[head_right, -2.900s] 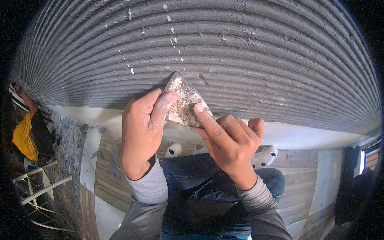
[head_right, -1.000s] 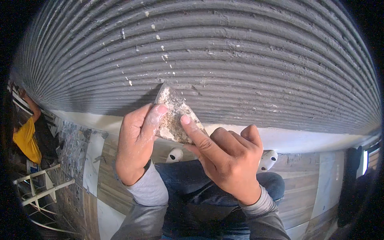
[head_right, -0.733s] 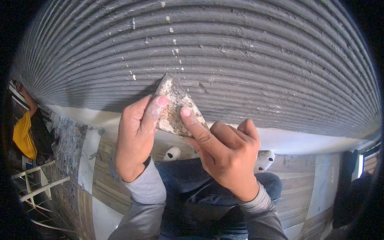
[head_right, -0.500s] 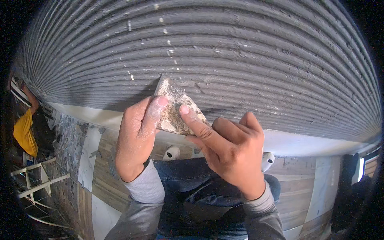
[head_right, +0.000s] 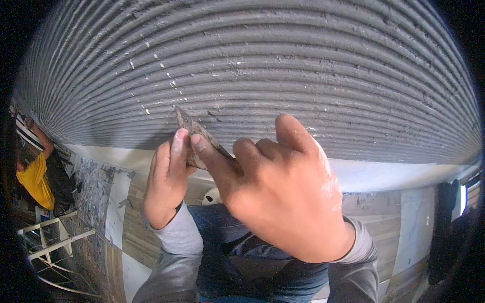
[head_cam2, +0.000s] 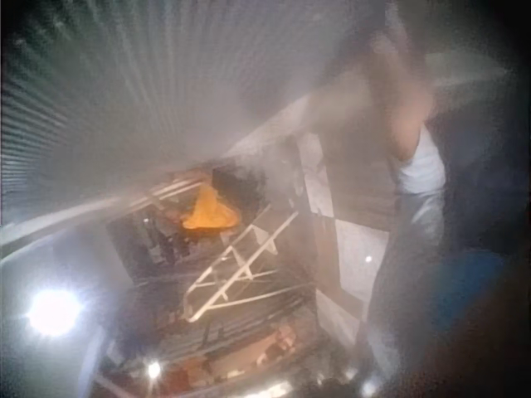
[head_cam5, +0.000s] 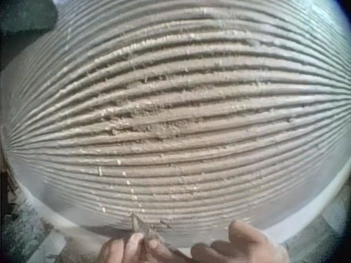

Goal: Using a small trowel to apply and smooth mortar or adhesive over a wall surface in preparation for tiling.

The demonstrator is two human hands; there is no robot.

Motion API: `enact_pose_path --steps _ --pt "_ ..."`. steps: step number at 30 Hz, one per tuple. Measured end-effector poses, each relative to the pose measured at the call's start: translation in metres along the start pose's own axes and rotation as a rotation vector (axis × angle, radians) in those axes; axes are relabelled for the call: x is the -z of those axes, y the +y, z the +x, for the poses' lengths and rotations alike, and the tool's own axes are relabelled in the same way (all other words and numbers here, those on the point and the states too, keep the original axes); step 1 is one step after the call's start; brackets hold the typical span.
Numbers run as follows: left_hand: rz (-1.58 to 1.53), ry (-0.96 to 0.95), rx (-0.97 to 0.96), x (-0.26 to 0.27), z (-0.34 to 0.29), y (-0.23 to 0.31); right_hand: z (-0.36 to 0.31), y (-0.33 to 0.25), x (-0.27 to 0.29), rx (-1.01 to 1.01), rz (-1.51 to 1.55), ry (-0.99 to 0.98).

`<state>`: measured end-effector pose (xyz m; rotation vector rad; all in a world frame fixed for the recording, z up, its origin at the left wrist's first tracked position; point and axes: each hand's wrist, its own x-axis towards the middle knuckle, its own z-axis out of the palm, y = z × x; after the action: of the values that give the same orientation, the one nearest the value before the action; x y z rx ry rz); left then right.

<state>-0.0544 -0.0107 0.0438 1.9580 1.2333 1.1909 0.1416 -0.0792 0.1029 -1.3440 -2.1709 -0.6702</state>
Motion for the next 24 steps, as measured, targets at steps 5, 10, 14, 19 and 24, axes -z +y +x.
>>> enact_pose_path --steps 5,10,14,19,24 --pt "0.043 -0.067 -0.273 -0.003 0.0 -0.012 0.001 -0.003 0.007 -0.019 -0.022 -0.07" --pt "0.104 -0.001 -0.215 0.005 0.009 -0.007 0.017 -0.003 0.005 0.063 -0.064 -0.082" --pt "0.36 0.162 -0.566 0.003 0.009 -0.023 0.016 -0.014 0.004 0.024 -0.084 -0.101" --pt "0.216 -0.037 -0.419 -0.008 0.009 -0.005 0.003 -0.014 0.016 -0.045 -0.157 -0.146" --pt "0.116 -0.08 -0.213 -0.001 0.012 -0.002 0.014 -0.018 0.017 -0.01 -0.132 -0.147"
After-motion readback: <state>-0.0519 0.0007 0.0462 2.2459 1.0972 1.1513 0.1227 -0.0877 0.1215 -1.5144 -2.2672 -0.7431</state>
